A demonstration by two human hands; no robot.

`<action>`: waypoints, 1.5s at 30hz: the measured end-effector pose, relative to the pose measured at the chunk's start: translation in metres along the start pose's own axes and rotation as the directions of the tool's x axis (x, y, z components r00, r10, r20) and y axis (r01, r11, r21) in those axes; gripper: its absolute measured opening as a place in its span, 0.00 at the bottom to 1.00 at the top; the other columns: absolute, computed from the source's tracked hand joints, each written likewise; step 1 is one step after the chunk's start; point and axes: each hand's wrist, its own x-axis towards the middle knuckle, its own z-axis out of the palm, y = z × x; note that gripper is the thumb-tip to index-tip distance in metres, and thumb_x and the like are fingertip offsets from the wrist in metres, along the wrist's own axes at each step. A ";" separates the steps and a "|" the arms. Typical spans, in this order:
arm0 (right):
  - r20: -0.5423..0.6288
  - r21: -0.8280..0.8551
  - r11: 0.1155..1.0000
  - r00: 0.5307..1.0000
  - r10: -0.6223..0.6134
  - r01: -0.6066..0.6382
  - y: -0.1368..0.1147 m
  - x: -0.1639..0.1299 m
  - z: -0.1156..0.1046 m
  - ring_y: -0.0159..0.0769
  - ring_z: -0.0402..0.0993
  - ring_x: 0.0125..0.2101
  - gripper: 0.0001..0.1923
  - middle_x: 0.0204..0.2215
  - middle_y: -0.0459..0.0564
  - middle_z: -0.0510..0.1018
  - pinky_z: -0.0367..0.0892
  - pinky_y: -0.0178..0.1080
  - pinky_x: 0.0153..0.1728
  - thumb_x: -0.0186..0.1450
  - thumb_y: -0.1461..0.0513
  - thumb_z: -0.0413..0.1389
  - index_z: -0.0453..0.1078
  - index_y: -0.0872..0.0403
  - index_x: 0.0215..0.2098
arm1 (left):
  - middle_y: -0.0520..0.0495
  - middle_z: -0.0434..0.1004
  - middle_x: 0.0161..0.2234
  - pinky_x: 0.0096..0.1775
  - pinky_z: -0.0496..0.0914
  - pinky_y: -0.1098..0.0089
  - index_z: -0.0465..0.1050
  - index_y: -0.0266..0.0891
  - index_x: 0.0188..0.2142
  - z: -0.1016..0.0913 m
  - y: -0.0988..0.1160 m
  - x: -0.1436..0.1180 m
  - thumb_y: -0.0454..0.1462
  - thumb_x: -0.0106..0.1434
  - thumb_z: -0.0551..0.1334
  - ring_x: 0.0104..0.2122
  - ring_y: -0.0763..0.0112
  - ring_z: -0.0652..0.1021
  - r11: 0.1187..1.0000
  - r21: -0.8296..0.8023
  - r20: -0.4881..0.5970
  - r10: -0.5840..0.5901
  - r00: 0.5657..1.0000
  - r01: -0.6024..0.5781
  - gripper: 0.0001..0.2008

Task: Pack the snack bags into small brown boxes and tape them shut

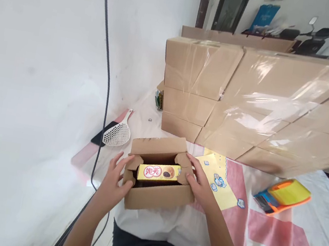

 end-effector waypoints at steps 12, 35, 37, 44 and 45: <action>0.054 0.053 0.995 0.995 -0.088 0.086 0.013 -0.006 0.006 0.43 0.34 0.75 0.33 0.76 0.41 0.40 0.36 0.56 0.74 0.72 0.54 0.48 0.46 0.40 0.74 | 0.37 0.60 0.69 0.54 0.76 0.55 0.31 0.50 0.75 -0.018 0.003 0.028 0.47 0.61 0.68 0.64 0.47 0.71 0.983 0.127 0.250 0.096 0.963 -0.131 0.55; -0.148 0.219 0.939 0.960 -0.238 0.267 0.032 0.004 0.015 0.50 0.54 0.70 0.26 0.69 0.50 0.59 0.57 0.56 0.66 0.67 0.47 0.49 0.58 0.44 0.61 | 0.44 0.56 0.72 0.55 0.75 0.55 0.47 0.56 0.73 0.006 -0.001 0.038 0.42 0.67 0.61 0.66 0.54 0.68 0.995 -0.100 -0.050 -0.012 0.999 0.007 0.38; -0.127 0.129 0.937 0.942 -0.310 0.326 0.033 0.006 0.009 0.48 0.56 0.68 0.25 0.62 0.51 0.68 0.53 0.56 0.68 0.68 0.52 0.48 0.59 0.44 0.63 | 0.47 0.57 0.71 0.63 0.67 0.51 0.50 0.55 0.72 -0.001 0.007 0.037 0.40 0.68 0.59 0.69 0.54 0.63 0.990 0.064 -0.058 0.128 0.990 -0.124 0.36; -0.047 -0.180 0.868 0.878 -0.477 0.462 0.033 0.007 -0.002 0.49 0.57 0.65 0.20 0.58 0.50 0.74 0.49 0.60 0.66 0.74 0.58 0.41 0.72 0.47 0.54 | 0.47 0.72 0.63 0.68 0.53 0.51 0.67 0.44 0.65 0.019 0.050 0.010 0.39 0.71 0.56 0.63 0.55 0.71 0.718 0.480 0.171 0.487 0.856 -0.504 0.24; -0.047 -0.197 0.871 0.883 -0.468 0.451 0.033 0.006 -0.002 0.49 0.57 0.65 0.20 0.59 0.50 0.74 0.49 0.60 0.65 0.74 0.58 0.41 0.72 0.47 0.54 | 0.46 0.70 0.64 0.67 0.55 0.52 0.66 0.42 0.66 0.024 0.052 0.007 0.41 0.71 0.57 0.64 0.54 0.70 0.703 0.509 0.171 0.484 0.858 -0.497 0.25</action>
